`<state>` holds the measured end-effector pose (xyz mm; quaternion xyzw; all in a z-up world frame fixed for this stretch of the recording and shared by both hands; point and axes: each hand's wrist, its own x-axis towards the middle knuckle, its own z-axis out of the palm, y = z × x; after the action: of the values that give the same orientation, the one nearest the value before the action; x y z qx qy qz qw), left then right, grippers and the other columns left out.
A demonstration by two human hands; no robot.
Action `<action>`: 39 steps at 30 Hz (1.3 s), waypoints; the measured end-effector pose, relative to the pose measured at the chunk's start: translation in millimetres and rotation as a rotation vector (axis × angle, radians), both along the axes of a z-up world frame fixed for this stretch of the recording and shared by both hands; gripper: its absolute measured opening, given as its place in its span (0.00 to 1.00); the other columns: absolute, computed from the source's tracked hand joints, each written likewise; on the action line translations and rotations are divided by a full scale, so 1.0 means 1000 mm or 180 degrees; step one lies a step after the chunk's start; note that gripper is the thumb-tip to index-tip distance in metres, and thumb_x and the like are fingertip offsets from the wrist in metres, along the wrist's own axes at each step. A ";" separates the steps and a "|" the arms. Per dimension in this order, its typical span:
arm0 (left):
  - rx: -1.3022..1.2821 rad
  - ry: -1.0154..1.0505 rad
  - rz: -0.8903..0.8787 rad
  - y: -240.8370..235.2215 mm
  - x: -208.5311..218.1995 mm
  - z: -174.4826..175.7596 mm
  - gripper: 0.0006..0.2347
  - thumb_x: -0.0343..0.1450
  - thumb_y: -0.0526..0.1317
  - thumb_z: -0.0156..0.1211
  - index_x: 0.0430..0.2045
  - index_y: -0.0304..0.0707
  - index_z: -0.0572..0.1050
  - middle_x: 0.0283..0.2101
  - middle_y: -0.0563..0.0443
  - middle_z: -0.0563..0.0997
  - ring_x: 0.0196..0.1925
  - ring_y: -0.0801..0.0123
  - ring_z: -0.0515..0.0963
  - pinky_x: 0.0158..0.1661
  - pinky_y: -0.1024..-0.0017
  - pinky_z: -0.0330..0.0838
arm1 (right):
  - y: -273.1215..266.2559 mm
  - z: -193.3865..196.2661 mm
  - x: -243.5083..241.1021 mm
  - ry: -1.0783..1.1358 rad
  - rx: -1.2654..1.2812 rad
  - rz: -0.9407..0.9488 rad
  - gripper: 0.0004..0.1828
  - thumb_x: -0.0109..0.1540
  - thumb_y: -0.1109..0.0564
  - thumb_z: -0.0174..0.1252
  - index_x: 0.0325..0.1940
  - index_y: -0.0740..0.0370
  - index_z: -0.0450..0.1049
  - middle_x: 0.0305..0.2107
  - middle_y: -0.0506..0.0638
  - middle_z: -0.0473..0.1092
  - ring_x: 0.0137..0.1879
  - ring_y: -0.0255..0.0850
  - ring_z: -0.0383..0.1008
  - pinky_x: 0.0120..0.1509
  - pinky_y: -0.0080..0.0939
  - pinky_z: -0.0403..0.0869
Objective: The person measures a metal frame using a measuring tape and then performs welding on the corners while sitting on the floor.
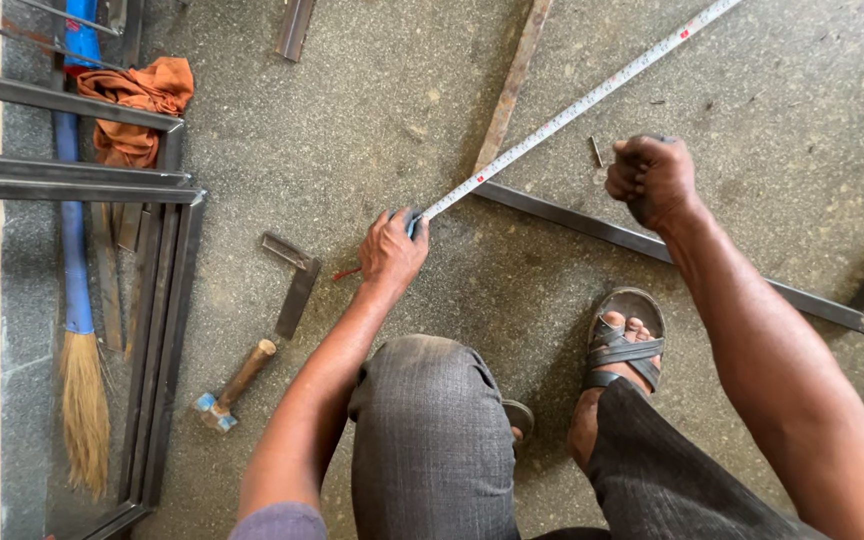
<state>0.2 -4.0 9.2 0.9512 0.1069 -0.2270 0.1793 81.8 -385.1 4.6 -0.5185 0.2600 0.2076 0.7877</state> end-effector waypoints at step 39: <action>-0.0063 0.0076 -0.0025 -0.001 0.001 0.003 0.17 0.75 0.54 0.55 0.45 0.42 0.80 0.38 0.45 0.80 0.38 0.57 0.81 0.32 0.59 0.76 | 0.009 -0.002 -0.022 0.0216 -0.0184 0.0381 0.19 0.61 0.61 0.60 0.18 0.53 0.62 0.12 0.41 0.58 0.15 0.31 0.56 0.19 0.36 0.54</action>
<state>0.9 -4.7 12.3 0.9471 0.1030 -0.2401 0.1865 59.4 -375.6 2.6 -0.5483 0.2610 0.2642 0.7493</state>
